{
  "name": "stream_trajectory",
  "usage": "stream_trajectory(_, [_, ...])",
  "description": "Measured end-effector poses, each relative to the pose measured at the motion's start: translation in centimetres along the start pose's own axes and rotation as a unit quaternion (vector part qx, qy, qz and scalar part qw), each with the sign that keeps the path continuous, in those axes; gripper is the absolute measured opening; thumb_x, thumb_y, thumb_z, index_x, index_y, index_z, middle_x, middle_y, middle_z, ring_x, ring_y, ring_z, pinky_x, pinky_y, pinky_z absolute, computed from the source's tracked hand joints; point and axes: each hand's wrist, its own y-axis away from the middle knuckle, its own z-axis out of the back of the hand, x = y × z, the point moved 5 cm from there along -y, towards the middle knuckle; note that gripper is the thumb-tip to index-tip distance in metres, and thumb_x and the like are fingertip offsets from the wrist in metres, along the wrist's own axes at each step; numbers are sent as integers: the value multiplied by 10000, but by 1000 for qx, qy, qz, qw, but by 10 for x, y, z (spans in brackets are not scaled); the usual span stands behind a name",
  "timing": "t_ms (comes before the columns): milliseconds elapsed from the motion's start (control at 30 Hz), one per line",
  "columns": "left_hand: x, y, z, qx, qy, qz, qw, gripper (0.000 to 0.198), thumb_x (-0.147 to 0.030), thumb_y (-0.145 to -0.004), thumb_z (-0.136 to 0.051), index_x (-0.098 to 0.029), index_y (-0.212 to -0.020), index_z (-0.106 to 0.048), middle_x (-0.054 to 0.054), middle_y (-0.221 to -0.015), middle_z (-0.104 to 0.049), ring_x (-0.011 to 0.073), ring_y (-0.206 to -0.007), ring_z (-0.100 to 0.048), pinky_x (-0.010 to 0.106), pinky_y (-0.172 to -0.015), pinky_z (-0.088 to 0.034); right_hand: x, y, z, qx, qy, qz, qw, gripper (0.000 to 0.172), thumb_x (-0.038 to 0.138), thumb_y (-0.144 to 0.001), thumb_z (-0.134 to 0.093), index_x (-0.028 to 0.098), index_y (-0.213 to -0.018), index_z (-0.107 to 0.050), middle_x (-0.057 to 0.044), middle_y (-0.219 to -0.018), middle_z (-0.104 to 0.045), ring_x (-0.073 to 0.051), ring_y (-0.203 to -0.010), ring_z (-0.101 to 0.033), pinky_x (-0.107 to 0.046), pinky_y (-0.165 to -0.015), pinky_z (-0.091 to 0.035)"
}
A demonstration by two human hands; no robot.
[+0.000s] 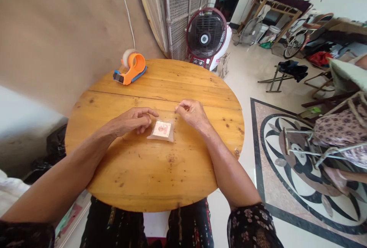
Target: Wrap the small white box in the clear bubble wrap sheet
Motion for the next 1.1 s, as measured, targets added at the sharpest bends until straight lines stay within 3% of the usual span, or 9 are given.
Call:
stream_trajectory(67, [-2, 0, 3, 0, -25, -48, 999, 419, -365, -777, -562, -161, -1144, -569, 36, -810, -639, 147, -647, -593, 258, -556, -475, -2, 3, -5, 117, 27, -17, 993, 310, 448, -790, -644, 176, -934, -683, -39, -898, -680, -165, -788, -614, -293, -717, -467])
stream_trajectory(133, [-7, 3, 3, 17, -84, -106, 991, 514, -428, -777, -597, -190, -1230, -546, 86, -1121, -622, 203, -890, -628, 321, -729, -519, 4, 11, -7, 225, 50, -10, 973, 564, 507, -755, -684, 205, -1222, -594, -85, -1182, -642, -208, -982, -626, -336, -828, -484])
stream_trajectory(233, [-12, 6, -7, 69, -203, -185, 959, 768, -529, -716, -696, -250, -1383, -436, 100, -1420, -448, 300, -1218, -503, 434, -1001, -427, 22, 26, -9, 295, 124, 40, 946, 891, 583, -655, -751, 216, -1400, -429, -131, -1392, -505, -283, -1187, -545, -421, -979, -429])
stream_trajectory(300, [-12, 8, -14, 94, -254, -232, 934, 917, -581, -653, -745, -253, -1427, -379, 114, -1472, -392, 341, -1315, -401, 475, -1082, -341, 33, 34, -15, 298, 182, 78, 934, 928, 591, -627, -768, 208, -1398, -422, -144, -1384, -508, -319, -1219, -512, -457, -1006, -394])
stream_trajectory(367, [-13, 7, -18, 92, -274, -259, 921, 969, -610, -629, -755, -244, -1435, -363, 130, -1465, -401, 352, -1319, -389, 492, -1095, -315, 40, 39, -22, 287, 223, 95, 927, 835, 546, -666, -755, 201, -1362, -446, -144, -1326, -549, -328, -1192, -522, -459, -978, -395])
stream_trajectory(467, [-17, 7, -19, 53, -277, -259, 924, 834, -589, -692, -713, -250, -1394, -417, 114, -1397, -478, 325, -1237, -470, 468, -1045, -365, 45, 40, -30, 257, 265, 93, 925, 680, 423, -749, -704, 184, -1332, -448, -140, -1241, -598, -315, -1119, -557, -430, -910, -405])
stream_trajectory(633, [-30, 11, -17, 12, -273, -227, 935, 454, -471, -787, -644, -246, -1178, -594, 57, -1159, -624, 261, -1073, -560, 378, -920, -427, 44, 36, -31, 221, 303, 118, 919, 612, 325, -783, -650, 146, -1328, -437, -120, -1056, -666, -289, -967, -605, -409, -850, -398])
stream_trajectory(833, [-30, 10, -18, 8, -246, -228, 942, 476, -484, -804, -630, -246, -1213, -576, 62, -1220, -605, 250, -1113, -541, 366, -967, -396, 42, 37, -29, 199, 289, 129, 928, 693, 365, -805, -642, 176, -1406, -353, -152, -1315, -563, -314, -1182, -523, -445, -950, -375])
stream_trajectory(1100, [-36, 15, -19, 18, -221, -222, 949, 427, -510, -832, -600, -239, -1162, -603, 52, -1160, -630, 230, -1063, -569, 335, -921, -416, 46, 34, -31, 198, 264, 149, 932, 569, 401, -828, -625, 153, -1315, -471, -140, -1188, -641, -290, -1057, -586, -432, -928, -391])
